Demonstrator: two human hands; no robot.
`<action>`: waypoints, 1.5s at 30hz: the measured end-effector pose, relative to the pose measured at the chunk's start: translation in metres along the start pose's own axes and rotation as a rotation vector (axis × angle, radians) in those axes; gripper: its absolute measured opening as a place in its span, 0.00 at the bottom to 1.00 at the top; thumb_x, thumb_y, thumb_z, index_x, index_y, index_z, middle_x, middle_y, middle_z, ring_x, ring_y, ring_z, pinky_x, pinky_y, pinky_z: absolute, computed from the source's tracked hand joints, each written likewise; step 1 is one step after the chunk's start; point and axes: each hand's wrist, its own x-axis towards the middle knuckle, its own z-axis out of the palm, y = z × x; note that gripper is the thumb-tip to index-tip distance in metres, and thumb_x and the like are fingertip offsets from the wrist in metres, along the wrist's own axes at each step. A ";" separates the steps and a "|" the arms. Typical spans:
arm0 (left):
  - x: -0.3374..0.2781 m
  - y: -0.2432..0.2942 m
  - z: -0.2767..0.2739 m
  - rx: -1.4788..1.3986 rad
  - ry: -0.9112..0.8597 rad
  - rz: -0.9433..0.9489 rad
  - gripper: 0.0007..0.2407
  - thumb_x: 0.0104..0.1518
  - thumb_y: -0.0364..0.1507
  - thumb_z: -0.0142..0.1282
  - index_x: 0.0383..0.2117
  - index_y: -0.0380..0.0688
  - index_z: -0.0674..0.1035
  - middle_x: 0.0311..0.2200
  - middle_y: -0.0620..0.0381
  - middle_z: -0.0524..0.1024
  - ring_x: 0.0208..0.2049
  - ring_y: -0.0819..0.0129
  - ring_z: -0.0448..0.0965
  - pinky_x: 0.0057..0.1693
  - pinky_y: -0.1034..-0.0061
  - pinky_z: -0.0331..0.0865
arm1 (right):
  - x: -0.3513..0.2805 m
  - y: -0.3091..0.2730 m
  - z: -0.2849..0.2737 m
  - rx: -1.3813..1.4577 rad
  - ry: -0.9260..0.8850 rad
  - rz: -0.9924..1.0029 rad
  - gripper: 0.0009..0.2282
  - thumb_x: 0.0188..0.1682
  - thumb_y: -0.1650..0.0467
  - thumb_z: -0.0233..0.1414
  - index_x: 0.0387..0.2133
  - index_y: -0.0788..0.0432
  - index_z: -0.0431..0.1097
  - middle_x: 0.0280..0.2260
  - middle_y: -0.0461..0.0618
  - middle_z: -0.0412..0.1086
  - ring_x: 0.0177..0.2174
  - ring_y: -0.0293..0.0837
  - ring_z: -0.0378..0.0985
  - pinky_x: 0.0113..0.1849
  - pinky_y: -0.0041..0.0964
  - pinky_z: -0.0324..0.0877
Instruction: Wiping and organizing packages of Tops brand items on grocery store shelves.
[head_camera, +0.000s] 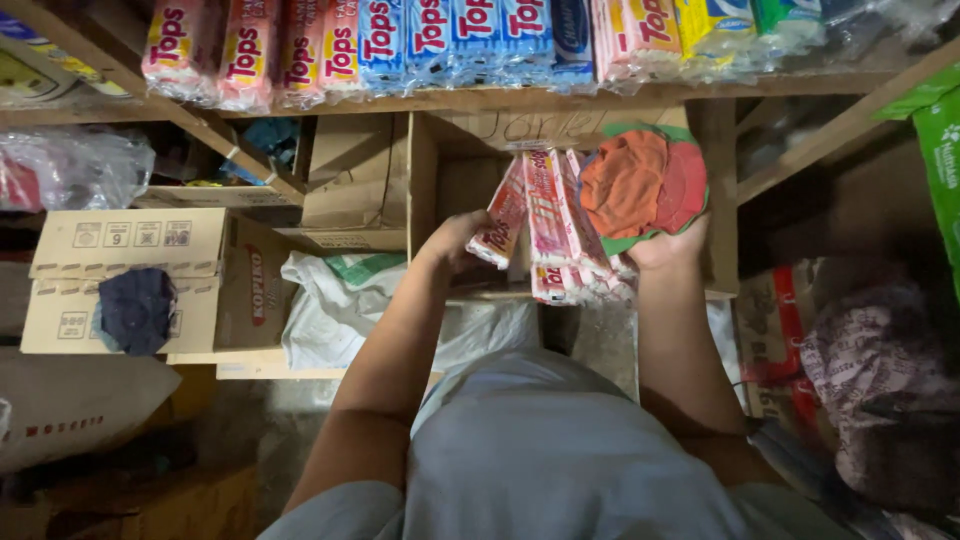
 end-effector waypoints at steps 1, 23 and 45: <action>0.011 -0.009 -0.015 0.000 0.003 0.001 0.09 0.56 0.28 0.53 0.34 0.33 0.79 0.28 0.48 0.82 0.28 0.57 0.83 0.38 0.63 0.79 | 0.000 0.002 -0.001 0.002 -0.002 0.002 0.23 0.62 0.58 0.42 0.58 0.64 0.66 0.55 0.61 0.71 0.51 0.61 0.74 0.53 0.58 0.71; -0.124 -0.045 -0.116 -0.387 -0.425 0.305 0.24 0.64 0.32 0.53 0.66 0.37 0.65 0.53 0.46 0.71 0.51 0.57 0.74 0.54 0.60 0.72 | -0.022 0.185 0.105 -1.375 -0.379 -0.210 0.18 0.60 0.64 0.45 0.60 0.61 0.64 0.53 0.53 0.67 0.53 0.47 0.69 0.56 0.42 0.64; -0.138 -0.043 -0.123 -0.480 -0.417 0.366 0.18 0.63 0.28 0.51 0.58 0.37 0.67 0.51 0.43 0.75 0.50 0.48 0.80 0.57 0.49 0.76 | 0.001 0.200 0.089 -2.269 -0.492 -0.384 0.26 0.58 0.54 0.39 0.69 0.45 0.57 0.72 0.56 0.43 0.70 0.58 0.41 0.63 0.70 0.28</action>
